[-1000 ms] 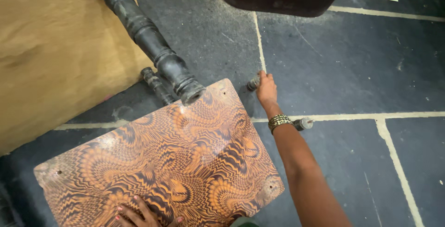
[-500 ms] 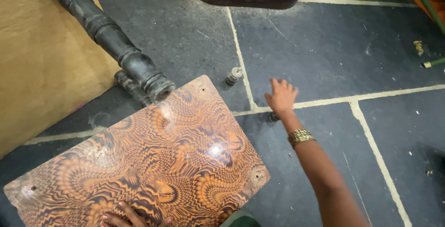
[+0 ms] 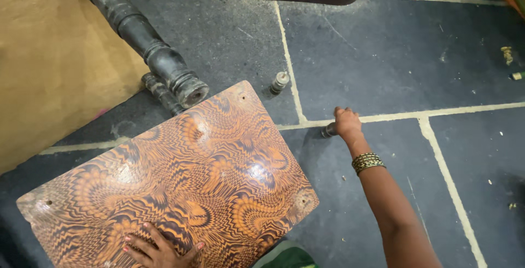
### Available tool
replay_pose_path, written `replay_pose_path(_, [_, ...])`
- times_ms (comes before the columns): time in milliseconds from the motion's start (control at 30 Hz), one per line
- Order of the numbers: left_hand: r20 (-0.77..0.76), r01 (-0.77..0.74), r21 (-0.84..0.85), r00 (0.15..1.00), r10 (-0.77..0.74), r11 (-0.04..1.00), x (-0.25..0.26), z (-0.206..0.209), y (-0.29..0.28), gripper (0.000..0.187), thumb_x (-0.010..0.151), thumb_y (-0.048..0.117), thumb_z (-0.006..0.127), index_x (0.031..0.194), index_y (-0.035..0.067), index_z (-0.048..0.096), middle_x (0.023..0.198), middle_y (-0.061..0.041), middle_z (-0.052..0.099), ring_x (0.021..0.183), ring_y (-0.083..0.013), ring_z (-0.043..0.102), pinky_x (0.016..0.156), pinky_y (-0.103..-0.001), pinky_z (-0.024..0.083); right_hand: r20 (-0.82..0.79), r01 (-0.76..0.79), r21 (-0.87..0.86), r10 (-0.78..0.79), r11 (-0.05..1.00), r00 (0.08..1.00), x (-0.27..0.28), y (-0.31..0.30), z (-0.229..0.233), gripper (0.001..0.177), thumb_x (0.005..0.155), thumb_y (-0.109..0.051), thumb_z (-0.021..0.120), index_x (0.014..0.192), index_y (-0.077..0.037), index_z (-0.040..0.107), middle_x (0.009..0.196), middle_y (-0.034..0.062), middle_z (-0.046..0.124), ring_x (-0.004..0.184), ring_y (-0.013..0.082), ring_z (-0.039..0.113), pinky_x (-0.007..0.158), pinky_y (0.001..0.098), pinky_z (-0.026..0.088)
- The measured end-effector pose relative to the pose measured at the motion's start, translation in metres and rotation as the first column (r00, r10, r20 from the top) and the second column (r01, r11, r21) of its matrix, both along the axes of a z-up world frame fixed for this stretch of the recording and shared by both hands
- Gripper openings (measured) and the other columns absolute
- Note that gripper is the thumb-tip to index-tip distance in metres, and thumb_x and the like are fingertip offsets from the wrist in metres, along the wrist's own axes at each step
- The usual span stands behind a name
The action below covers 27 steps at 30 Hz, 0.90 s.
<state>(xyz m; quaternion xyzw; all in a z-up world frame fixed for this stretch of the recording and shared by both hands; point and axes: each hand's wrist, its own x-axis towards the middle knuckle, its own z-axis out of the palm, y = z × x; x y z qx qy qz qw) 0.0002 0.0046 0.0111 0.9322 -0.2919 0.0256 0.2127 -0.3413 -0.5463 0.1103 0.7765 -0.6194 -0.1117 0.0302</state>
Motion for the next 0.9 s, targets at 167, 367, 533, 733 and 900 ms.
replay_pose_path(167, [-0.164, -0.075, 0.168, 0.981, 0.103, 0.983, -0.002, 0.007, -0.004, 0.167, 0.022, 0.088, 0.061, 0.164, 0.022, 0.005, 0.170, -0.031, -0.003, 0.159, -0.0506, -0.002, 0.113, -0.084, 0.013, -0.108, -0.048, -0.063, 0.041, 0.997, 0.993, -0.013, -0.012, -0.017, 0.035, 0.091, -0.010, 0.067, 0.125, -0.012, 0.063, 0.124, 0.0210, 0.065, 0.115, 0.0411, 0.064, 0.094, 0.0449, 0.053])
replay_pose_path(367, [-0.197, -0.092, 0.182, 0.972, 0.128, 0.979, -0.002, 0.016, -0.006, 0.171, 0.021, 0.090, 0.063, 0.164, 0.027, -0.004, 0.167, -0.026, -0.008, 0.156, -0.0462, -0.007, 0.112, -0.085, 0.004, -0.163, -0.036, -0.028, 0.031, 0.999, 0.986, 0.006, 0.002, 0.010, 0.033, 0.095, -0.011, 0.063, 0.128, -0.013, 0.061, 0.125, 0.0170, 0.067, 0.124, 0.0402, 0.059, 0.096, 0.0466, 0.054])
replay_pose_path(533, [-0.241, -0.091, 0.193, 0.961, 0.137, 0.977, 0.002, 0.018, -0.009, 0.172, 0.020, 0.091, 0.067, 0.163, 0.029, -0.007, 0.168, -0.026, -0.013, 0.154, -0.0442, -0.013, 0.111, -0.084, 0.001, -0.066, -0.106, -0.144, 0.097, 0.984, 0.993, 0.058, 0.013, 0.040, 0.039, 0.089, -0.005, 0.063, 0.126, -0.013, 0.055, 0.126, 0.0145, 0.060, 0.120, 0.0390, 0.056, 0.089, 0.0535, 0.052])
replay_pose_path(733, [-0.262, -0.088, 0.239, 0.953, 0.152, 0.967, 0.004, 0.017, -0.010, 0.172, 0.023, 0.091, 0.070, 0.163, 0.029, -0.009, 0.165, -0.025, -0.016, 0.155, -0.0432, -0.016, 0.111, -0.084, 0.000, 0.195, -0.214, -0.214, 0.256, 0.953, 0.947, 0.116, 0.014, 0.040, 0.037, 0.087, 0.003, 0.063, 0.119, -0.012, 0.055, 0.121, 0.0170, 0.061, 0.116, 0.0398, 0.058, 0.089, 0.0490, 0.054])
replay_pose_path(900, [-0.258, -0.082, 0.270, 0.954, 0.154, 0.959, 0.002, 0.022, -0.011, 0.171, 0.024, 0.089, 0.070, 0.163, 0.028, -0.008, 0.165, -0.026, -0.014, 0.155, -0.0436, -0.013, 0.111, -0.085, 0.003, 0.338, -0.207, -0.226, 0.276, 0.952, 0.900, 0.146, 0.015, 0.028, 0.048, 0.081, -0.004, 0.072, 0.125, -0.009, 0.052, 0.118, 0.0186, 0.060, 0.112, 0.0410, 0.057, 0.089, 0.0512, 0.051])
